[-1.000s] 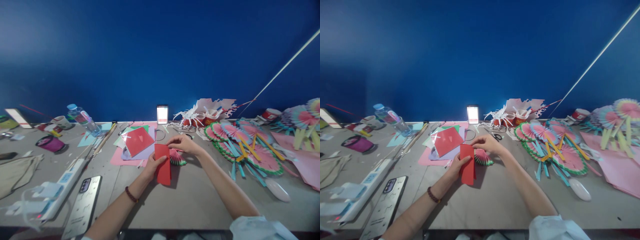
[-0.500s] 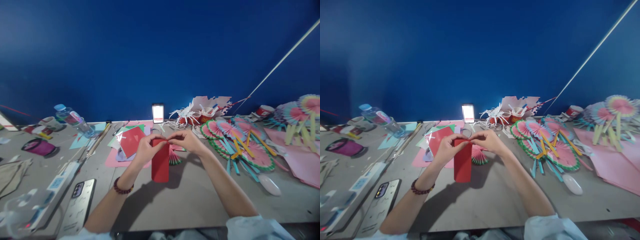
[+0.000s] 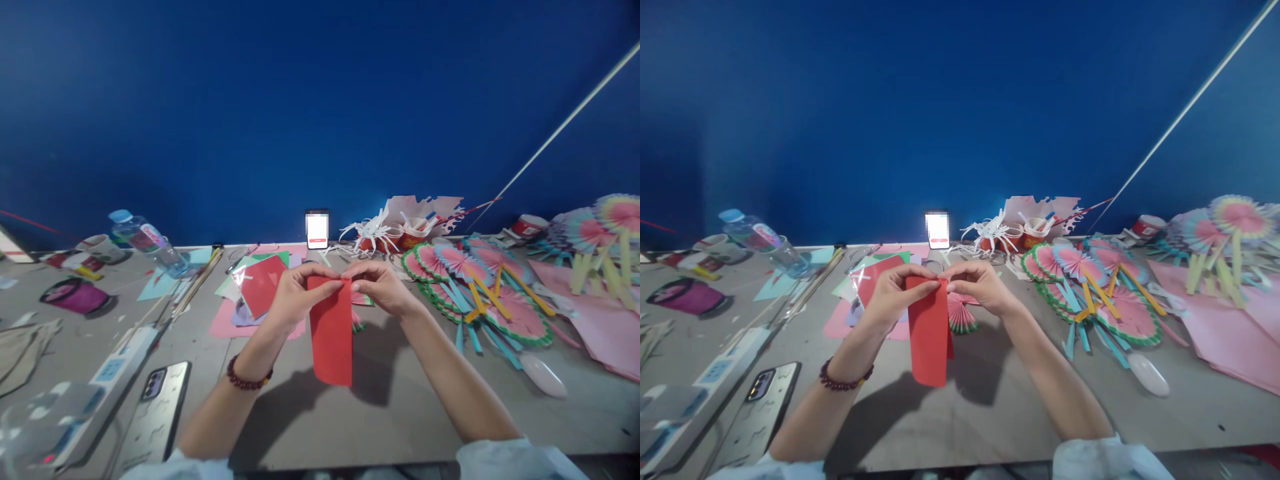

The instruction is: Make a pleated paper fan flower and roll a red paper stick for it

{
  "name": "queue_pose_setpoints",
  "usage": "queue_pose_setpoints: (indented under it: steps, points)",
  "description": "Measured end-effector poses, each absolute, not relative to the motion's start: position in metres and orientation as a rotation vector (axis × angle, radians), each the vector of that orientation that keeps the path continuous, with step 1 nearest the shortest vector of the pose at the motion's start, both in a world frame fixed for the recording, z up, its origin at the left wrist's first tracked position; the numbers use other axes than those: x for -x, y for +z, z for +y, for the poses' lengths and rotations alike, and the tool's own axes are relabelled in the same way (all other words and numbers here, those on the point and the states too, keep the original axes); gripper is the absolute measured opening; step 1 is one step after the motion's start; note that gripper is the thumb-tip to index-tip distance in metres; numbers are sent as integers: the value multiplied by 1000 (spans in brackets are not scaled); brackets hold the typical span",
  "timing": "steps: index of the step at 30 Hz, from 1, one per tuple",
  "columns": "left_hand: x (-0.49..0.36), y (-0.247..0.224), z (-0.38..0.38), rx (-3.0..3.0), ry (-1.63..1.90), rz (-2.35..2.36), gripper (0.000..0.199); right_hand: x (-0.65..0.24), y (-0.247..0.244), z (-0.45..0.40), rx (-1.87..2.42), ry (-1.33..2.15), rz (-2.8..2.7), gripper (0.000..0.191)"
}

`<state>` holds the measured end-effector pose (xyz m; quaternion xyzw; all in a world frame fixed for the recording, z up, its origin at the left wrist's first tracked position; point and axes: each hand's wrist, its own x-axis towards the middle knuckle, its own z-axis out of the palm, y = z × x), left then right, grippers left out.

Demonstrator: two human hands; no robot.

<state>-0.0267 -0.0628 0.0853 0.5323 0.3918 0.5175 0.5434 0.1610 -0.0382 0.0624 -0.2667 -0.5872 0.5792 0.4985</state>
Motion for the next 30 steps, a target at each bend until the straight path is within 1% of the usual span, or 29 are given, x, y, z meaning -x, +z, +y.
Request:
queue_pose_setpoints:
  steps: [9, 30]
  points:
    - [26, 87, -66, -1257, 1232, 922, 27, -160, 56, -36, 676, 1505, -1308, 28]
    - [27, 83, -62, -1328, 1255, 1007, 21, -158, 52, -31, 724, 1461, -1288, 29]
